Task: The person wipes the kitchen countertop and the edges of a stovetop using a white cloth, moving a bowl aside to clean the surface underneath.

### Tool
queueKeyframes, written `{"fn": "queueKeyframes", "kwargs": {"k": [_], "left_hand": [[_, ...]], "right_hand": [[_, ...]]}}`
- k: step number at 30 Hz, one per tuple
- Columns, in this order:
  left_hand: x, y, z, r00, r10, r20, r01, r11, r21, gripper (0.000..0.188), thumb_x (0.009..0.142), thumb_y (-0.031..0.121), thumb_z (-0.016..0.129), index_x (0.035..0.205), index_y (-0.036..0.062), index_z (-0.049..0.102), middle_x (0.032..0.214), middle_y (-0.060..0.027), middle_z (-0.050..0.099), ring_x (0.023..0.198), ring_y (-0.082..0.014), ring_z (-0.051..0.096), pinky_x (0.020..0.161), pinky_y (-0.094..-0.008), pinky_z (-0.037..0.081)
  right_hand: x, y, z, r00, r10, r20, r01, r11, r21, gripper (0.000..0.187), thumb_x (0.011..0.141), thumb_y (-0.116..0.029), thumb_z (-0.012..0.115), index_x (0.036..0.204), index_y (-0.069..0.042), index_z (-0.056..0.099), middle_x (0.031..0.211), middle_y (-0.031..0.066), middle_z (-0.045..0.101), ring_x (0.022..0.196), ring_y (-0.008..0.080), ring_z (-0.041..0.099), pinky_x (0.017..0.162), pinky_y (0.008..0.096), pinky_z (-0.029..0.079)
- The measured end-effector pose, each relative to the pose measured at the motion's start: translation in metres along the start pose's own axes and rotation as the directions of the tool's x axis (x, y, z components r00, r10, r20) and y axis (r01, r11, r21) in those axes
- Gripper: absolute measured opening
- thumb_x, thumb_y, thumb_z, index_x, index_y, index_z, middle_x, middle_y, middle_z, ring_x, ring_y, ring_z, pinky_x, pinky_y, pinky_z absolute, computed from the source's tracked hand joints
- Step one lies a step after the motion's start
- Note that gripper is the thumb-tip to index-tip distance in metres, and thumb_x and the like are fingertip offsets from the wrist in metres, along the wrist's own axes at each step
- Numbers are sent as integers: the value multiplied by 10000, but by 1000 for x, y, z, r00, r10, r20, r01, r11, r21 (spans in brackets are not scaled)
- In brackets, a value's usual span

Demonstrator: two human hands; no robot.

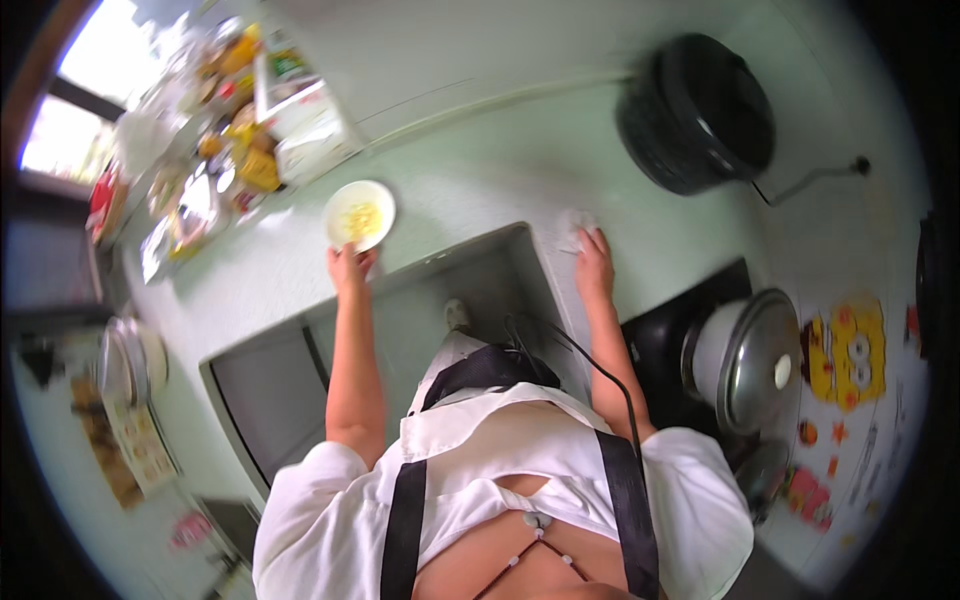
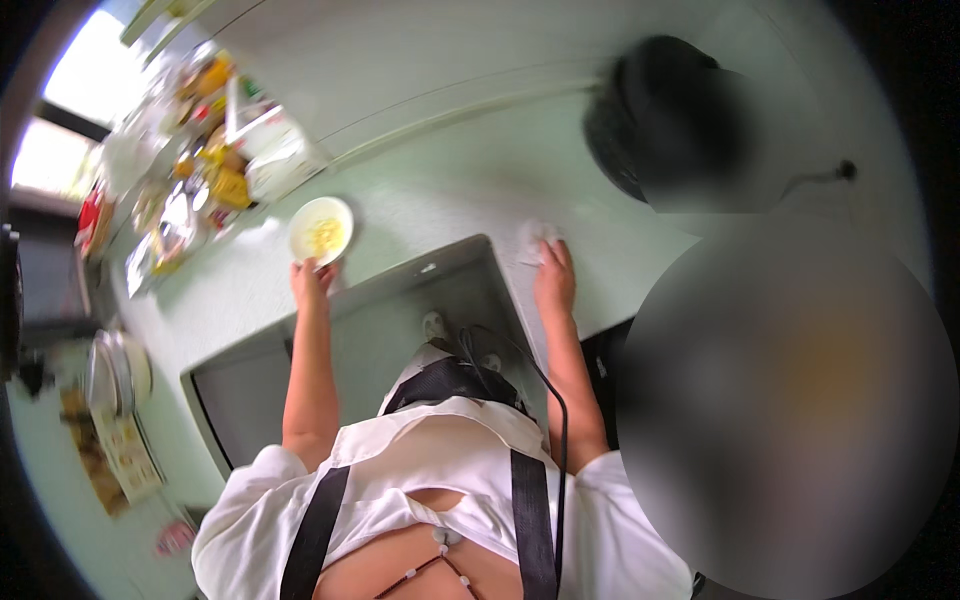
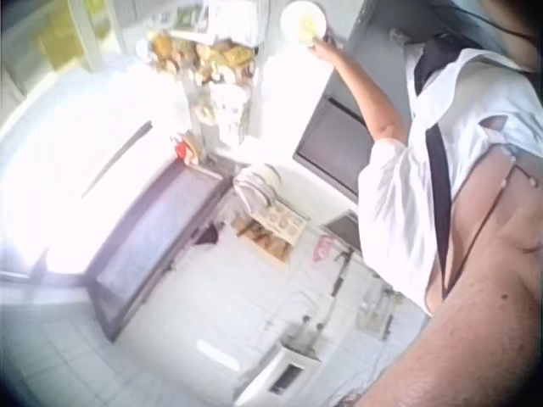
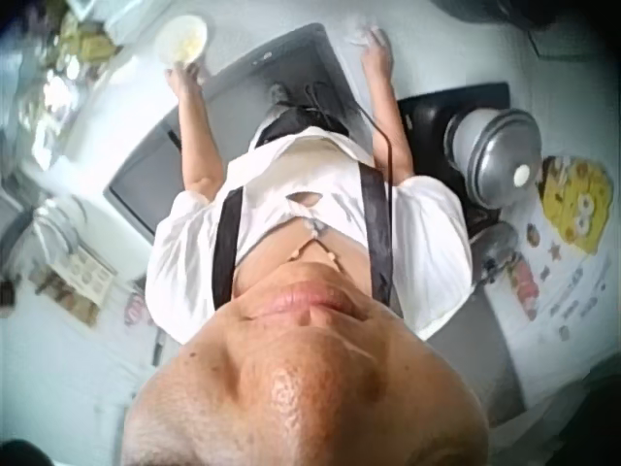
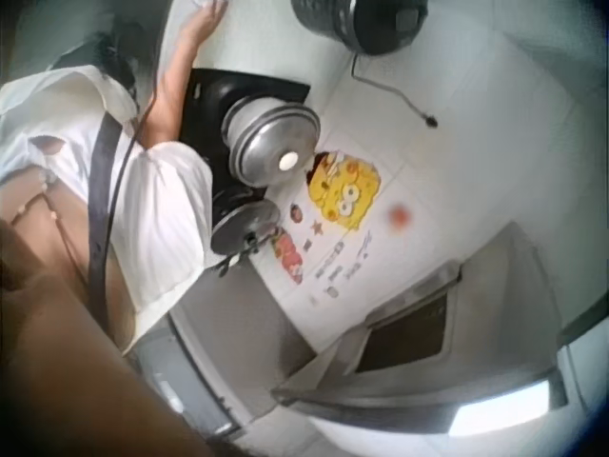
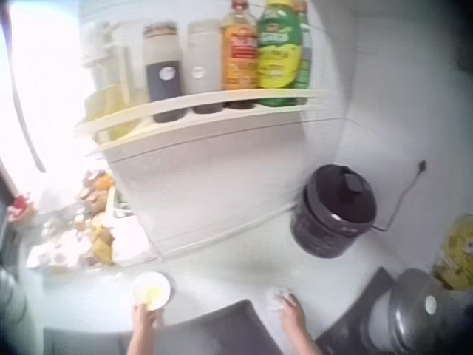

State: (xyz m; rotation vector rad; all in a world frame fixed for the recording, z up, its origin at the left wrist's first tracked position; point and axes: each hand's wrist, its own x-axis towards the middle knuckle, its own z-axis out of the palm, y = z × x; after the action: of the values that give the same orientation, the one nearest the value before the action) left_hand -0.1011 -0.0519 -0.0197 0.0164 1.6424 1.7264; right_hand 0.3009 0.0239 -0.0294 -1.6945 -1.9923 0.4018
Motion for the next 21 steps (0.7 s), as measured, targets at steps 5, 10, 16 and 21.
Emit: {"fn": "queueKeyframes", "kwargs": {"k": [5,10,16,21], "left_hand": [[20,12,24,994,-20,107,21,1000,-11,333,850,105,504,1161,25,417,966,-142,572,738,-205,599,605,-281,531],[6,7,50,928,-313,201,349,920,-177,433,867,235,597,1202,22,422,1062,-127,543,905,-237,564,802,-360,513],[-55,8,138,618,-490,616,304,870,387,312,882,204,571,1148,44,542,1031,-78,588,865,-185,583,780,-313,496],[-68,-3,253,525,-323,787,16,929,371,289,899,194,549,1142,37,548,1045,-71,583,888,-167,584,792,-302,482]], "right_hand": [[0,-2,-14,989,151,-11,-150,987,66,359,783,17,518,1117,-87,598,1175,153,564,1081,318,539,909,370,446],[-23,10,-40,907,351,-231,-307,929,206,386,797,7,525,1165,-94,584,1143,162,598,1016,302,596,868,323,463],[-55,25,-49,622,704,-342,-531,701,476,395,805,-49,540,1196,-101,573,973,111,662,808,147,613,747,263,467],[5,0,-38,721,613,-325,-398,749,529,365,831,-1,544,1184,-87,577,1046,82,641,799,109,571,710,207,430]]}}
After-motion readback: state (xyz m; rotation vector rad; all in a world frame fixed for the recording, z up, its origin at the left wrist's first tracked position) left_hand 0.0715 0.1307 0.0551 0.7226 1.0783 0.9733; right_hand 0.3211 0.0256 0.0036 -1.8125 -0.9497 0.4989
